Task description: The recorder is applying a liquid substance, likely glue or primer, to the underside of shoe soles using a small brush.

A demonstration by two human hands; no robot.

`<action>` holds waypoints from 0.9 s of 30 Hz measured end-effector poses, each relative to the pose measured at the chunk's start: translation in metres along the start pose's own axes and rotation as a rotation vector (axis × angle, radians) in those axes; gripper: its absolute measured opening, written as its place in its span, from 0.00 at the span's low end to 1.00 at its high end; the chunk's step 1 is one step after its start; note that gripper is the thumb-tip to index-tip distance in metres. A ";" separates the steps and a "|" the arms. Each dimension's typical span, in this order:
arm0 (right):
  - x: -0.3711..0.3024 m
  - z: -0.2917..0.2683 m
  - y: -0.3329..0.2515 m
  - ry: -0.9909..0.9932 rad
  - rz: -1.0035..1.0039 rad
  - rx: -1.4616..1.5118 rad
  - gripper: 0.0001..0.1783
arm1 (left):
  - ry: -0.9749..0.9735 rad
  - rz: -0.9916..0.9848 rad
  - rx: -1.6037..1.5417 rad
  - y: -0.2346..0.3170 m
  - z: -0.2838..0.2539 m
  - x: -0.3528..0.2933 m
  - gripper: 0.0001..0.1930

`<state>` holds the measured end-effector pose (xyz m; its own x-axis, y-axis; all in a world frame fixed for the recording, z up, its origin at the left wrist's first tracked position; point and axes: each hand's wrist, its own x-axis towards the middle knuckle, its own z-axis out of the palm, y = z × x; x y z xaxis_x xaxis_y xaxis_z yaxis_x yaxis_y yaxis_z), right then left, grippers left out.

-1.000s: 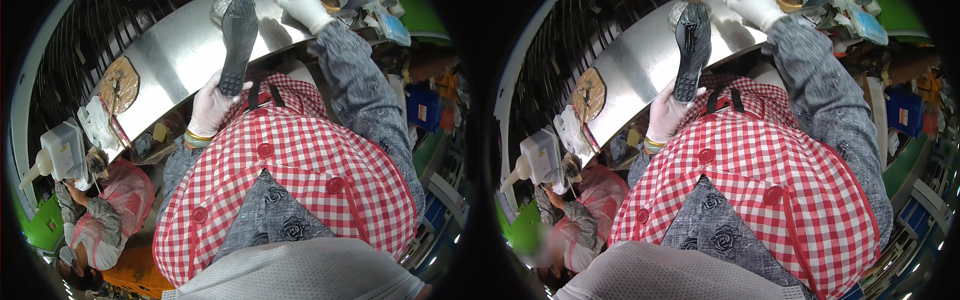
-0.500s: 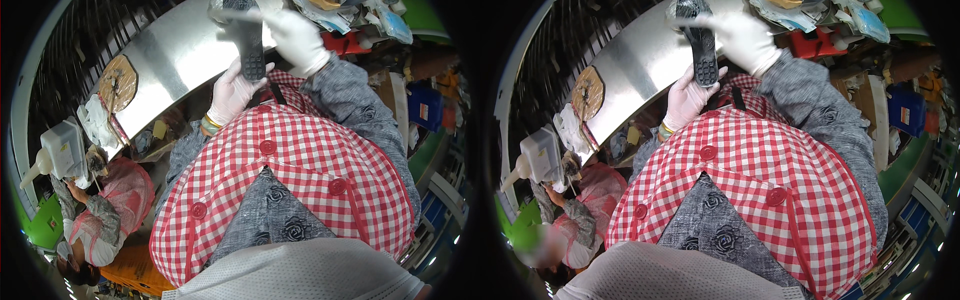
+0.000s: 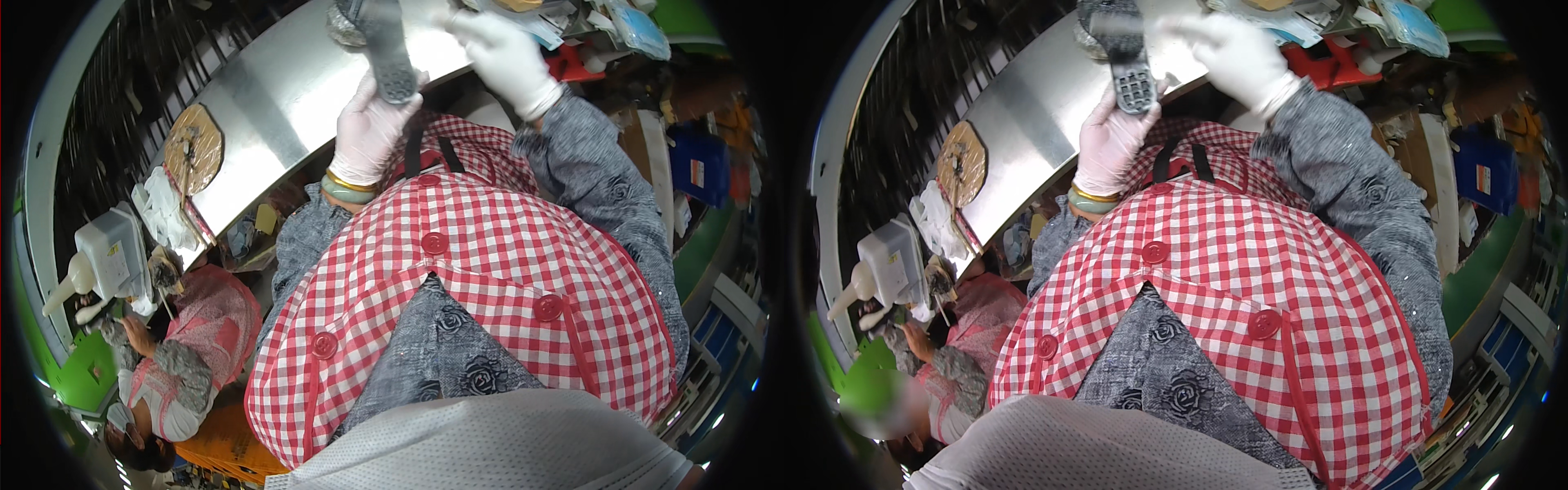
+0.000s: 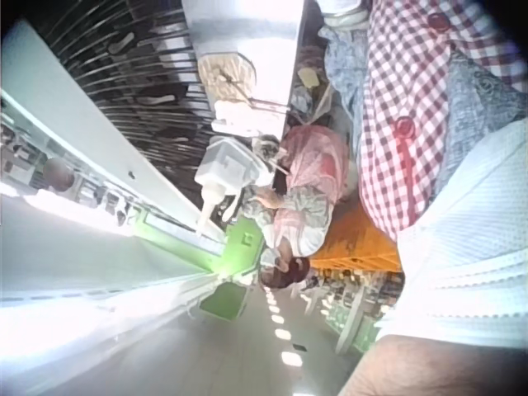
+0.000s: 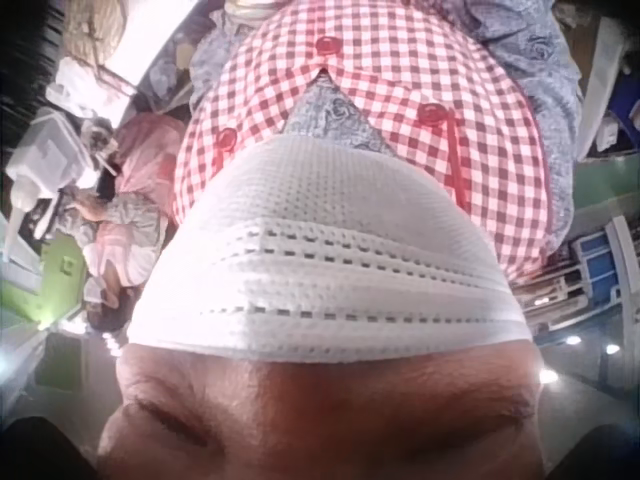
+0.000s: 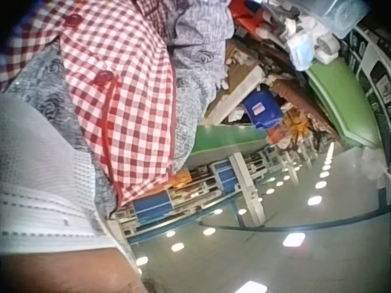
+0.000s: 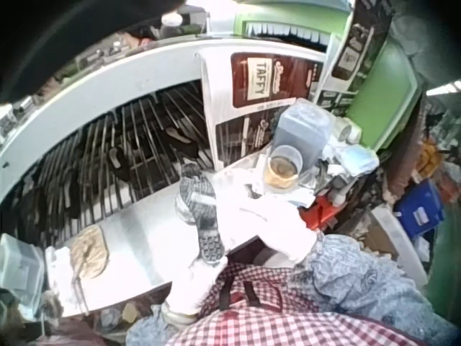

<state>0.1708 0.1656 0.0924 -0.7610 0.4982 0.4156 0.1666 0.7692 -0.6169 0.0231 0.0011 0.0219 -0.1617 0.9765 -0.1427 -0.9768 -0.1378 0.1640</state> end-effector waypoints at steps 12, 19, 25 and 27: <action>0.015 -0.120 0.080 -0.087 0.298 -0.373 0.14 | 0.295 0.155 0.510 0.004 -0.001 -0.018 0.20; 0.011 -0.100 0.111 0.022 0.342 -0.235 0.10 | 0.339 0.222 0.519 -0.005 -0.011 -0.020 0.19; -0.003 -0.074 0.090 -0.198 0.415 0.681 0.16 | 0.284 0.125 0.434 -0.003 -0.010 -0.034 0.21; -0.007 -0.048 0.031 -0.298 0.346 0.710 0.19 | 0.213 0.032 0.337 0.004 -0.010 -0.040 0.25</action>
<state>0.2109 0.2051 0.1026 -0.8898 0.4563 -0.0063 0.0630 0.1092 -0.9920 0.0241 -0.0403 0.0188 -0.2518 0.9114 -0.3256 -0.8755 -0.0711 0.4780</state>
